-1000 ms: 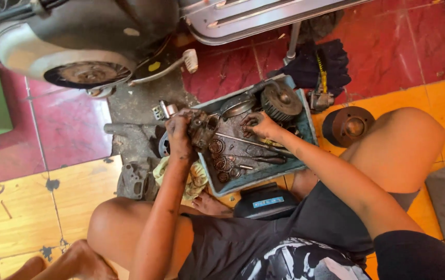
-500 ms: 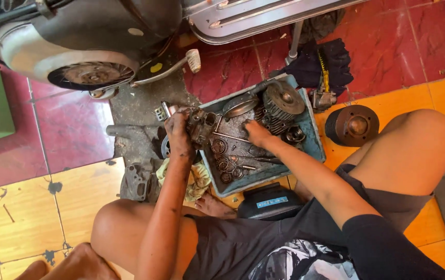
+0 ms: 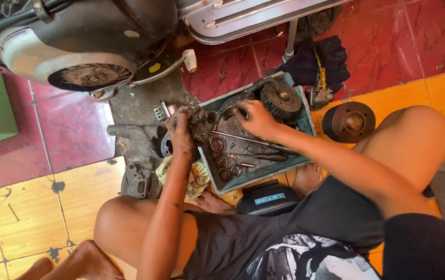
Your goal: The person sits on the floor and cleans a metal engine cylinder head using a brush and a screwdriver. They scrub the component with the brush, scrape it with the screwdriver, and wipe it with a cloth, placing the cleaned parts into a blue plastic tray.
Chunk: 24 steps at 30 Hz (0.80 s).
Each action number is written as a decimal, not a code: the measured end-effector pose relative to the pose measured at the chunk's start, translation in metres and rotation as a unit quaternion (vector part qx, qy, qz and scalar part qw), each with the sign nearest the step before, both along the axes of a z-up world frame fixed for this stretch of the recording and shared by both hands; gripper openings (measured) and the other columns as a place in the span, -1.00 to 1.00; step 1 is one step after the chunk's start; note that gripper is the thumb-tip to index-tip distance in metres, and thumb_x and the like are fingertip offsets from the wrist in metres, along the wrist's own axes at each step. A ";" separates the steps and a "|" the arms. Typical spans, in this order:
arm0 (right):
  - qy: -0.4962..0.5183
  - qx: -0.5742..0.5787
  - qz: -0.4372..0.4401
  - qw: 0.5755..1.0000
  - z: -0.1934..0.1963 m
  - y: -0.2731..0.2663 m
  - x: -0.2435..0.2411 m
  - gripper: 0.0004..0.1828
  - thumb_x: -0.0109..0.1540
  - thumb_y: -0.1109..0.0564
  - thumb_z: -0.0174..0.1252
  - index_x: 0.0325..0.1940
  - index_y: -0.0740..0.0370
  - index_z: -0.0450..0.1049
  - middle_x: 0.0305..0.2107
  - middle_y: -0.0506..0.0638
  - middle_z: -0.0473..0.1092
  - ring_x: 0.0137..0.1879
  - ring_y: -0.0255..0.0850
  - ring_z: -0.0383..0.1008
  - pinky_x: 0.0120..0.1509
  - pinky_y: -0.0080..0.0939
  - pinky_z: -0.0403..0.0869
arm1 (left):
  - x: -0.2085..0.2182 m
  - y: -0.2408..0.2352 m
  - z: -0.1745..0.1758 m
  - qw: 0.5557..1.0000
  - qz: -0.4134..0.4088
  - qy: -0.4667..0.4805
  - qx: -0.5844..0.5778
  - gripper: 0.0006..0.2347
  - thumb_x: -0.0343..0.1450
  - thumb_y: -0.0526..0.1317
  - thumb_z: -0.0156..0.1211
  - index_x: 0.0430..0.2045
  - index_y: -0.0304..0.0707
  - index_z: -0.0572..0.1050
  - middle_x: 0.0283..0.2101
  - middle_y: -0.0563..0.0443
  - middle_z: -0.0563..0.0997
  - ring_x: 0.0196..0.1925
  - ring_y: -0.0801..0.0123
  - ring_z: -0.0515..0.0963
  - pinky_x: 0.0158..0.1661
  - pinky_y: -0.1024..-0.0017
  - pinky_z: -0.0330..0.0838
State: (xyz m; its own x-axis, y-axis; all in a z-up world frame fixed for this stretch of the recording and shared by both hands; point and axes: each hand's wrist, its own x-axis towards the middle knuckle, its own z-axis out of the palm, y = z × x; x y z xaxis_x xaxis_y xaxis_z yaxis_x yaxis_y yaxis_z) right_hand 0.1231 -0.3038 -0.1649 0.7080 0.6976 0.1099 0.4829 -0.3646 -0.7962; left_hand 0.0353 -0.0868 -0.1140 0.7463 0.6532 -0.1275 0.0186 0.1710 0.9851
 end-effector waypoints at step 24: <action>-0.058 0.115 0.103 0.986 0.204 -0.025 -0.019 -0.92 0.31 0.28 0.19 -0.20 0.40 0.49 -0.44 0.18 0.43 -0.29 0.10 0.55 -0.29 -0.12 0.54 | 0.004 -0.071 0.114 0.961 -0.114 -0.031 0.250 -0.78 0.31 -0.12 0.06 -0.59 -0.18 0.64 -0.80 -0.13 0.39 -0.73 0.34 0.37 -0.59 0.40 0.24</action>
